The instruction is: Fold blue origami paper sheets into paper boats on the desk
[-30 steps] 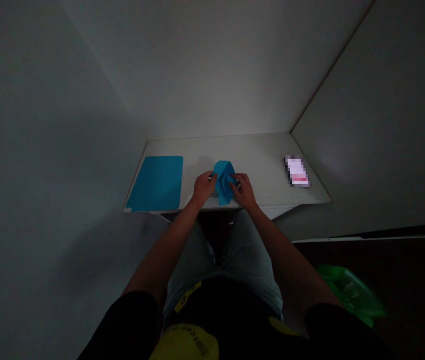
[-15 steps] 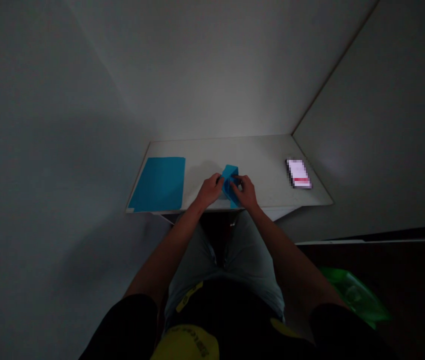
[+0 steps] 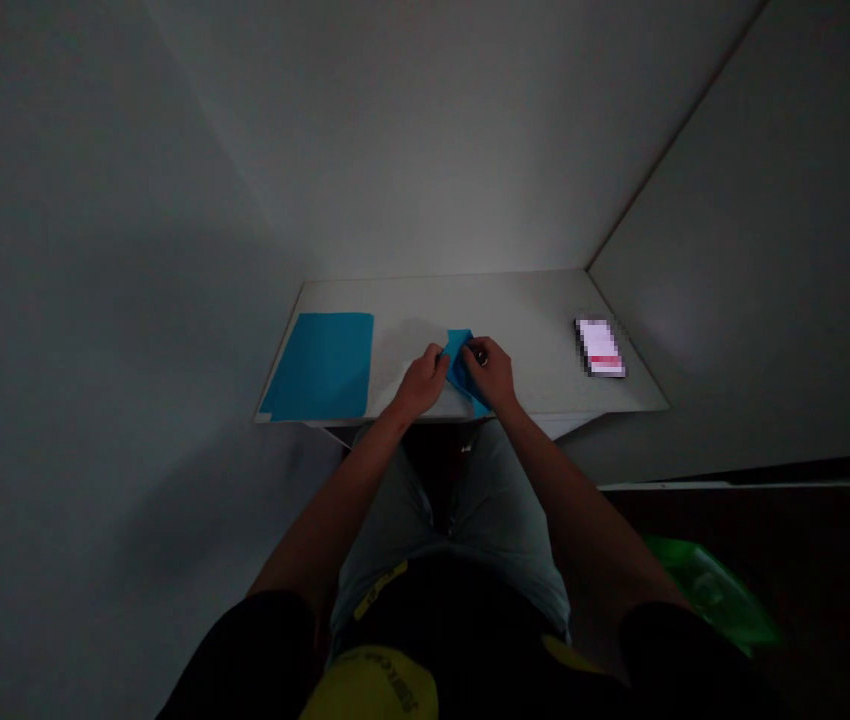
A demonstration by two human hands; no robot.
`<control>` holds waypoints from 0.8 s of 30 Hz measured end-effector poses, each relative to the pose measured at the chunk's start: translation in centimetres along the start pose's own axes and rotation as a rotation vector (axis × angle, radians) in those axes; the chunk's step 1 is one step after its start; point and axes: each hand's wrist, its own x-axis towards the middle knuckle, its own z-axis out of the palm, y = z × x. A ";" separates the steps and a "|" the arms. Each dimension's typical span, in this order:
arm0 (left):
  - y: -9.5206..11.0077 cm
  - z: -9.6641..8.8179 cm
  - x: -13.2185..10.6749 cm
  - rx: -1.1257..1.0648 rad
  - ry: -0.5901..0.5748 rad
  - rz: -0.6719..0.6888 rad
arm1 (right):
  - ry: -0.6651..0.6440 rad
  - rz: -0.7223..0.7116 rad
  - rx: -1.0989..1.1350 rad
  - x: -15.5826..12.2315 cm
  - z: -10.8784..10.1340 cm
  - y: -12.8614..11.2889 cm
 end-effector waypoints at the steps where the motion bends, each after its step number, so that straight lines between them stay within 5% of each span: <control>1: -0.1 0.0 0.0 0.014 -0.007 -0.004 | 0.003 -0.017 -0.003 0.1 0.0 0.0; 5: -0.7 -0.2 0.0 0.059 0.021 -0.048 | -0.005 -0.011 0.057 0.6 -0.1 0.1; 13: -2.8 -1.0 0.5 0.047 0.174 -0.119 | -0.055 0.239 0.446 1.9 -2.4 0.6; 24: -4.6 -1.9 0.7 0.112 0.312 -0.162 | 0.088 0.331 0.310 1.3 -4.6 3.3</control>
